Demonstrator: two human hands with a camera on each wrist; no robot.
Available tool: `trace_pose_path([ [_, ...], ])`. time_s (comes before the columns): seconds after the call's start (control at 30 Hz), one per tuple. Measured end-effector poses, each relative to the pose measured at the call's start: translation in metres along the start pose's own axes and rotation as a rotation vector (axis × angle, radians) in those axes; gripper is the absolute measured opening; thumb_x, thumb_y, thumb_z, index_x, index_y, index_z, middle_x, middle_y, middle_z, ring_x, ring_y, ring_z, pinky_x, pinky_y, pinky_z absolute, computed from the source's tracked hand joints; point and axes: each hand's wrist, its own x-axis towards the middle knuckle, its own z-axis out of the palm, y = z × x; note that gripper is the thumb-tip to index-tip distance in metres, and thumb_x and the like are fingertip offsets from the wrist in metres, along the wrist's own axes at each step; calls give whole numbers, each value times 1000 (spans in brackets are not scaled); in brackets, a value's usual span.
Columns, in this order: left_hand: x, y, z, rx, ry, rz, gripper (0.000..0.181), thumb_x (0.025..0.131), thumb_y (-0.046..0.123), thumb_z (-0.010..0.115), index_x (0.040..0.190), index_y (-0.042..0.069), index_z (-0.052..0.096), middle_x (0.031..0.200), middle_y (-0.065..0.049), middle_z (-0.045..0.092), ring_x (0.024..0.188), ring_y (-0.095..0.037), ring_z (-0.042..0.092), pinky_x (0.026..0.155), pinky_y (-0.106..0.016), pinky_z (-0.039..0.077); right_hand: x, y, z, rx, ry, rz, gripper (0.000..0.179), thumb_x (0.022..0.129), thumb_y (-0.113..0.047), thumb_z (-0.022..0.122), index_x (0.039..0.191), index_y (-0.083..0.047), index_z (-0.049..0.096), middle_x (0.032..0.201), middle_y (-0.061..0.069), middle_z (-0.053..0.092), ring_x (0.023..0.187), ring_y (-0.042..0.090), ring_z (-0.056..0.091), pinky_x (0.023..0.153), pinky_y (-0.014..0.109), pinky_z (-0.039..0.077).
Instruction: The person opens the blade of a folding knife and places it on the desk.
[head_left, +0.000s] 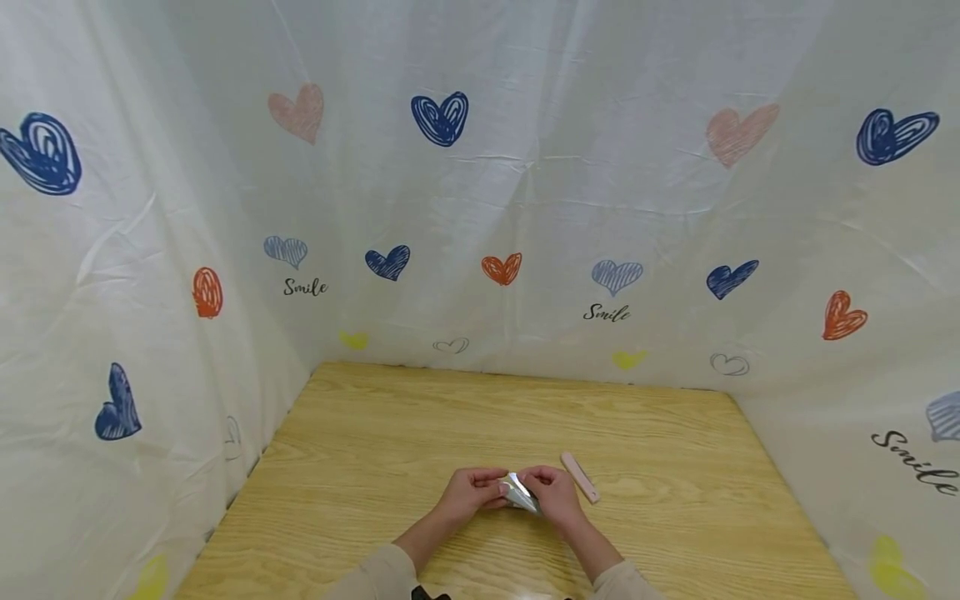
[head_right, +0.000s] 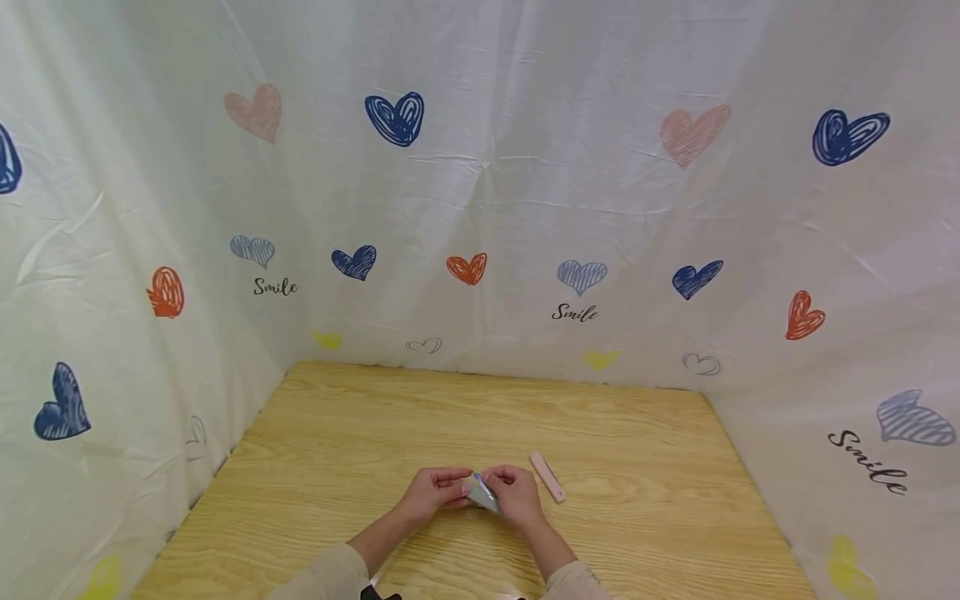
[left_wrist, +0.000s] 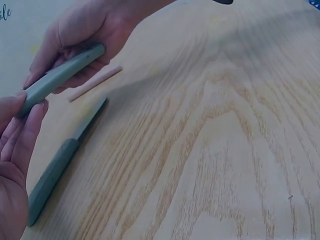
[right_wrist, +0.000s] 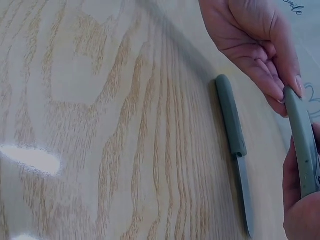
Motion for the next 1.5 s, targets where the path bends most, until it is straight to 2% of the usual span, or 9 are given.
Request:
trace_pose_path([
  [0.13,0,1,0,8,13,6,40,91,-1,63,122,-22,53,107,-27,68,87,-12,69,78,-26,60,-3,-2,1,32,95,19,24,90,-14,67,99,8,70,83,0,71,71,3,56,63,16,47],
  [0.27,0,1,-4,30,0,6,39,90,1,65,118,-23,54,103,-22,71,86,-12,69,78,-27,60,-3,0,-3,82,105,45,31,90,-23,69,102,6,70,87,-5,70,77,5,56,66,18,48],
  [0.47,-3,9,-7,113,-64,2,33,89,0,66,112,-22,59,96,-21,72,80,-9,69,82,-41,60,3,1,-22,26,-169,72,36,91,-26,68,107,7,68,82,-7,67,71,6,57,60,21,50],
  [0.57,-2,11,-7,140,-79,-4,31,89,0,65,111,-21,60,96,-22,72,78,-8,69,85,-48,58,7,0,-29,4,-244,45,37,91,-23,68,106,11,66,78,-8,66,69,5,57,62,22,52],
  [0.73,1,9,-14,106,-55,26,33,90,5,66,111,-20,60,97,-19,72,81,-9,69,85,-43,59,12,-3,-35,56,-111,48,28,90,-20,69,100,6,68,76,-8,66,69,8,58,65,24,53],
  [0.87,-1,10,-25,32,-22,138,33,89,11,69,107,-16,64,92,-8,72,80,-8,69,80,-34,61,13,-3,-37,214,56,97,12,88,-10,69,93,1,68,73,-5,66,67,9,62,63,22,54],
  [1.0,-4,11,-33,-56,79,196,33,89,10,69,107,-17,63,88,0,71,78,-8,70,74,-24,61,11,-1,-38,376,125,105,5,90,0,63,93,4,62,75,-1,67,69,10,67,65,20,58],
  [1.2,-1,12,-32,-138,290,89,38,90,-2,64,116,-26,52,82,0,69,77,-9,69,74,-22,60,6,2,-32,559,131,85,7,93,6,55,91,-1,54,80,0,66,73,10,71,72,20,60],
  [1.5,-2,12,-27,-199,422,89,29,90,0,64,110,-21,58,80,0,70,75,-9,70,73,-23,60,1,4,-19,705,130,54,21,95,8,50,83,-9,51,80,-2,65,74,10,72,74,17,59],
])
